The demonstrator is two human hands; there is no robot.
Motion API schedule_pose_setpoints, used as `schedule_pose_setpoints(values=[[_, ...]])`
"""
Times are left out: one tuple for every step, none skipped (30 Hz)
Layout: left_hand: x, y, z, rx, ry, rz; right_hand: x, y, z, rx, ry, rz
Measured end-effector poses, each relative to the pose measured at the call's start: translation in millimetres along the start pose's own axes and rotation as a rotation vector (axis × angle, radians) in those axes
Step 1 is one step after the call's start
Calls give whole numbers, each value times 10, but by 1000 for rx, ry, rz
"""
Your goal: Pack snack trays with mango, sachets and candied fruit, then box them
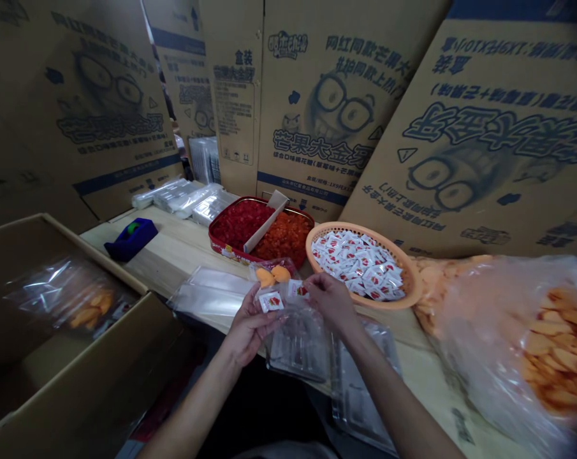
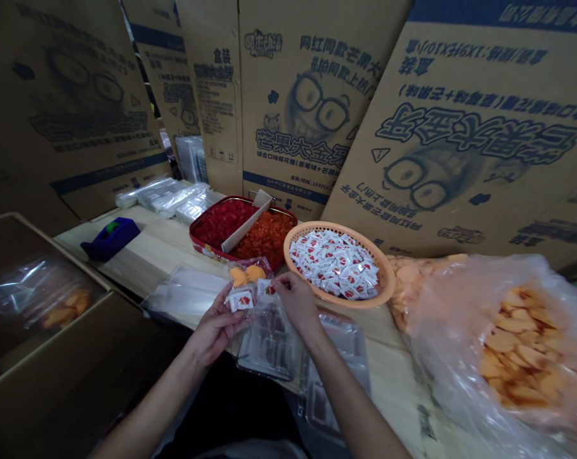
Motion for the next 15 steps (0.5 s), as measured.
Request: schedule_pose_setpoints(values=[[-14, 18, -12, 2, -13, -10, 26, 11, -12, -27, -22, -15], [-30, 36, -19, 8, -19, -21, 46, 22, -10, -63, -51, -27], [-49, 52, -23, 14, -24, -33, 58, 32, -1, -107, -78, -40], [-68, 67, -23, 19, -28, -42, 63, 38, 14, -153, -98, -58], [-87, 79, -20, 22, -35, -51, 61, 38, 28, -198, -108, -82], [-106, 88, -16, 26, -45, -62, 56, 30, 39, -240, -108, -116], [-123, 95, -13, 30, -57, -72, 49, 11, 44, -277, -95, -162], [-138, 99, -12, 35, -71, -82, 42, -21, 42, -311, -69, -220], [-151, 100, -13, 41, -86, -93, 35, -63, 34, -343, -36, -286], [-162, 99, -17, 47, -100, -104, 30, -115, 28, -377, -15, -356], [-171, 98, -24, 53, -112, -115, 25, -174, 30, -417, -14, -427], [-180, 96, -32, 58, -121, -124, 22, -233, 41, -466, -35, -493], [-187, 95, -40, 63, -128, -130, 21, -289, 60, -522, -74, -549], [-195, 94, -48, 67, -133, -135, 20, -338, 82, -580, -123, -591], [-202, 94, -57, 71, -135, -137, 18, -379, 102, -632, -170, -624]])
Point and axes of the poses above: each hand's wrist, its own x-axis towards the middle knuckle, its own z-axis out of the palm, y = z × x, the point moved 4 cm from there along x, towards the middle knuckle, and after that the axes turned 9 degrees about -x, right-handed, at the moved point
